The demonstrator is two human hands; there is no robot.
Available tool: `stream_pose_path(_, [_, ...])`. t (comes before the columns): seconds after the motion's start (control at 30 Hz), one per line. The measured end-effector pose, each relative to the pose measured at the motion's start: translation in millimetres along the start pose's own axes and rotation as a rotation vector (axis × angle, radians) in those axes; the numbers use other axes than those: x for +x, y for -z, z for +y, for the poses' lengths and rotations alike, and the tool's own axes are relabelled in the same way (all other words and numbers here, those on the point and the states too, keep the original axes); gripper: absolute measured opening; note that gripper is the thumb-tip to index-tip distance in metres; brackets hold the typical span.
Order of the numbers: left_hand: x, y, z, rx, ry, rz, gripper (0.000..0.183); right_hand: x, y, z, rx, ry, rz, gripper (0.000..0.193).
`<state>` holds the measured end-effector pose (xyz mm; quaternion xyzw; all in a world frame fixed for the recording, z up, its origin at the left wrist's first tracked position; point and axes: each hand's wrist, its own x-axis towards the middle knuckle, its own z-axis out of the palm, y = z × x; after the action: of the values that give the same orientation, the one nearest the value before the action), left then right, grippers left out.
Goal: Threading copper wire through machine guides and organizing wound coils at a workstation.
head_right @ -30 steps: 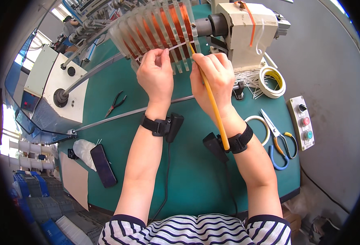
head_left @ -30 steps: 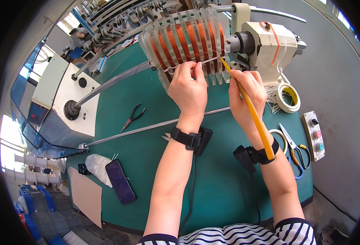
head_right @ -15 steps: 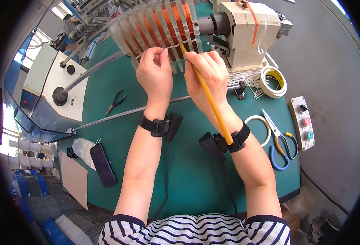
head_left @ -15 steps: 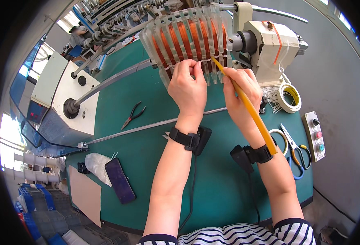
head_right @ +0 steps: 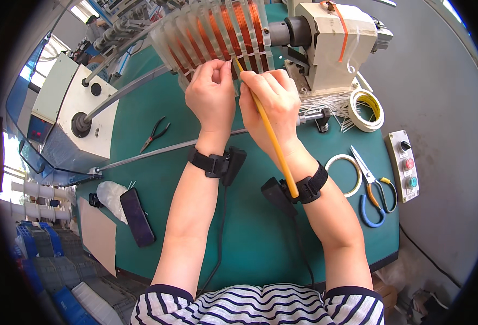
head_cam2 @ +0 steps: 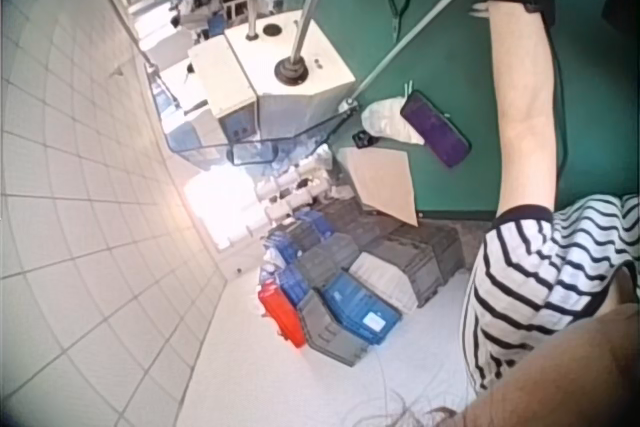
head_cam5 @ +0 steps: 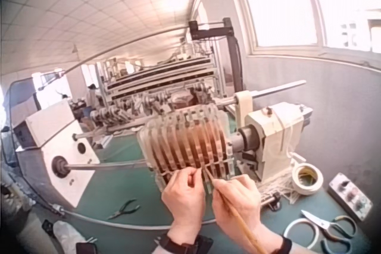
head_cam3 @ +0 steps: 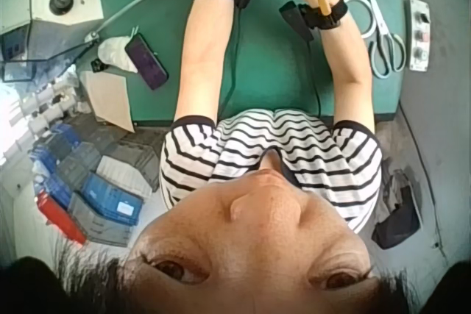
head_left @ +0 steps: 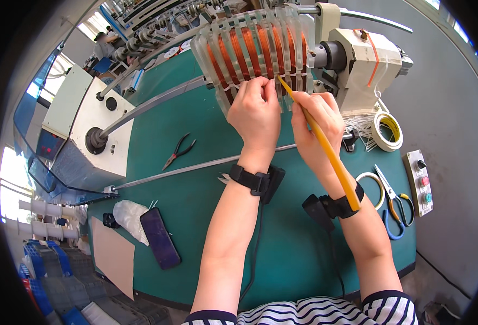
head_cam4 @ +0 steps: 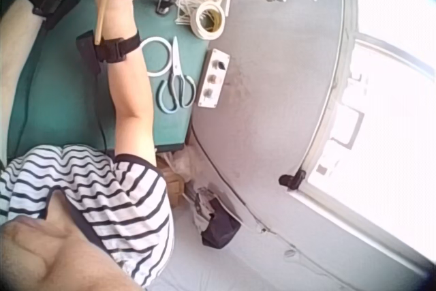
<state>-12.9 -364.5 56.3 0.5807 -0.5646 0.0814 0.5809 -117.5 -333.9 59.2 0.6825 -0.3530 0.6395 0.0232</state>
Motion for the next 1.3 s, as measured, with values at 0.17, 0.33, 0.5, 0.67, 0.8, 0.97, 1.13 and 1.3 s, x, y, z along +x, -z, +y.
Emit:
stream_pose_path(0.17, [2,2,-2,0.052,-0.043,0.019,0.006,-1,-1,0,0.009,-0.012,-0.010,0.019])
stream_pose_path(0.33, [-2,10,-2,0.048,-0.036,0.053,0.008,-2,6,-3,0.040,-0.100,0.026,0.017])
stream_pose_path(0.5, [-2,30,-3,0.168,-0.003,-0.044,0.020,-1,9,-7,0.094,-0.220,0.062,0.016])
stream_pose_path(0.67, [-11,39,-1,0.068,0.006,-0.066,0.016,0,9,-15,0.125,-0.177,0.021,0.015])
stream_pose_path(0.8, [-12,42,-4,-0.133,0.072,-0.074,0.007,-6,-8,-16,0.127,0.000,-0.082,0.018])
stream_pose_path(0.97, [-14,28,-1,-0.432,0.283,-0.063,0.010,-2,1,-19,0.033,-0.066,0.026,0.018])
stream_pose_path(1.13, [-18,-4,-2,-0.699,0.449,-0.001,0.011,6,-8,-37,0.113,-0.030,-0.017,0.013])
stream_pose_path(1.3, [-25,-10,-1,-0.743,0.405,0.019,0.011,7,-14,-33,0.068,-0.080,-0.085,0.015])
